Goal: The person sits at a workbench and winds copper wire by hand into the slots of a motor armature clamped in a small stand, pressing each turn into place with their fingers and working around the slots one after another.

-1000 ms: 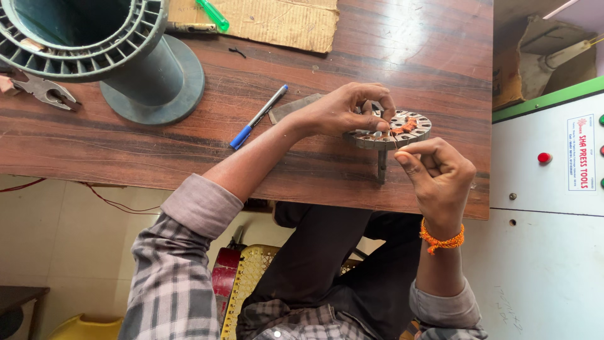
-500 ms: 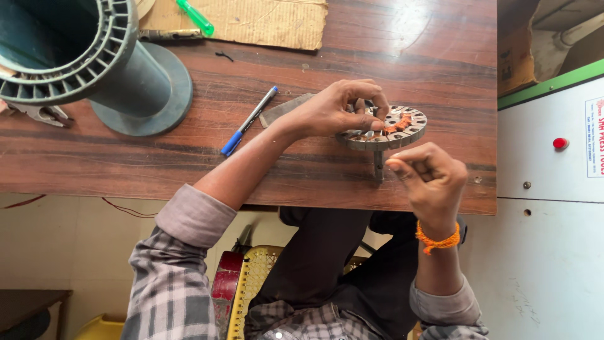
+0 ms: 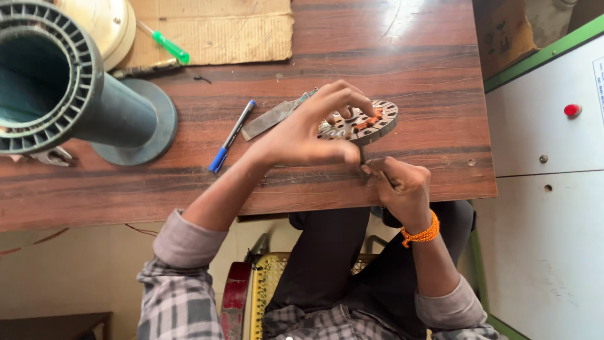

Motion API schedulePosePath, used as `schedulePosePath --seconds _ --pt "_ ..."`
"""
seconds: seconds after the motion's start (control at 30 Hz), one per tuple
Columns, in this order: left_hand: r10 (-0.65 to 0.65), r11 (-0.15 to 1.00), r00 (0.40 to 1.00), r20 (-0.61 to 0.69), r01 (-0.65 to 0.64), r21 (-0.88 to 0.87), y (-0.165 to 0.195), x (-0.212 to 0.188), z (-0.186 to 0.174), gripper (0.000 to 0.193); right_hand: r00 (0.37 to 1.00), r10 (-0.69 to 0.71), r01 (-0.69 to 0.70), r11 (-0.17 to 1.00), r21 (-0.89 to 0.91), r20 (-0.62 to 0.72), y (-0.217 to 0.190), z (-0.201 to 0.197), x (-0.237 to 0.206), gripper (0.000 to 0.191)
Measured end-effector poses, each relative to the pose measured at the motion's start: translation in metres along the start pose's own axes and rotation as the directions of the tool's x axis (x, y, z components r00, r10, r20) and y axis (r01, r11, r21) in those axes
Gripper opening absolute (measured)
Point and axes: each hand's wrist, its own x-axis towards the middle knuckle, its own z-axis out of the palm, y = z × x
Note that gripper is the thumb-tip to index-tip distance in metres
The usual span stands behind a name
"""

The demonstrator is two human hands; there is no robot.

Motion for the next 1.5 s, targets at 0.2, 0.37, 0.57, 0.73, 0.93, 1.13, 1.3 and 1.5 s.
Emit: schedulePosePath --seconds 0.2,0.37,0.57,0.73,0.93,1.13,1.3,1.5 --pt "0.106 0.829 0.994 -0.030 -0.072 0.554 0.010 0.003 0.027 0.067 0.998 -0.053 0.053 0.999 -0.011 -0.038 0.016 -0.011 -0.003 0.008" --pt "0.066 0.798 0.997 0.046 -0.080 0.598 0.002 -0.005 0.020 0.073 0.999 -0.010 0.009 0.999 -0.031 -0.053 0.012 -0.036 0.000 0.010" --pt "0.026 0.841 0.996 0.082 -0.066 0.537 -0.007 -0.008 -0.003 0.062 0.995 -0.077 0.085 0.989 -0.125 0.065 -0.014 -0.050 0.016 0.009" --pt "0.010 0.898 1.000 0.024 -0.019 0.439 -0.011 -0.009 -0.010 0.079 0.984 -0.144 0.157 0.979 -0.130 0.105 -0.041 -0.047 0.032 0.007" --pt "0.001 0.896 0.999 0.041 -0.020 0.444 -0.015 -0.008 -0.012 0.088 0.989 -0.080 0.091 0.992 -0.091 0.124 -0.049 -0.038 0.062 0.007" --pt "0.036 0.913 0.999 0.028 -0.044 0.406 -0.016 -0.008 -0.010 0.088 0.990 -0.069 0.063 0.997 0.054 0.123 -0.047 -0.033 0.081 0.005" --pt "0.029 0.909 0.999 0.021 -0.035 0.416 -0.018 -0.010 -0.010 0.092 0.990 0.054 -0.054 0.999 -0.003 0.133 -0.034 -0.031 0.104 0.008" --pt "0.064 0.880 0.998 0.025 -0.068 0.469 -0.015 -0.010 -0.008 0.087 0.963 0.138 -0.114 0.987 -0.113 0.232 -0.016 -0.028 0.143 0.008"
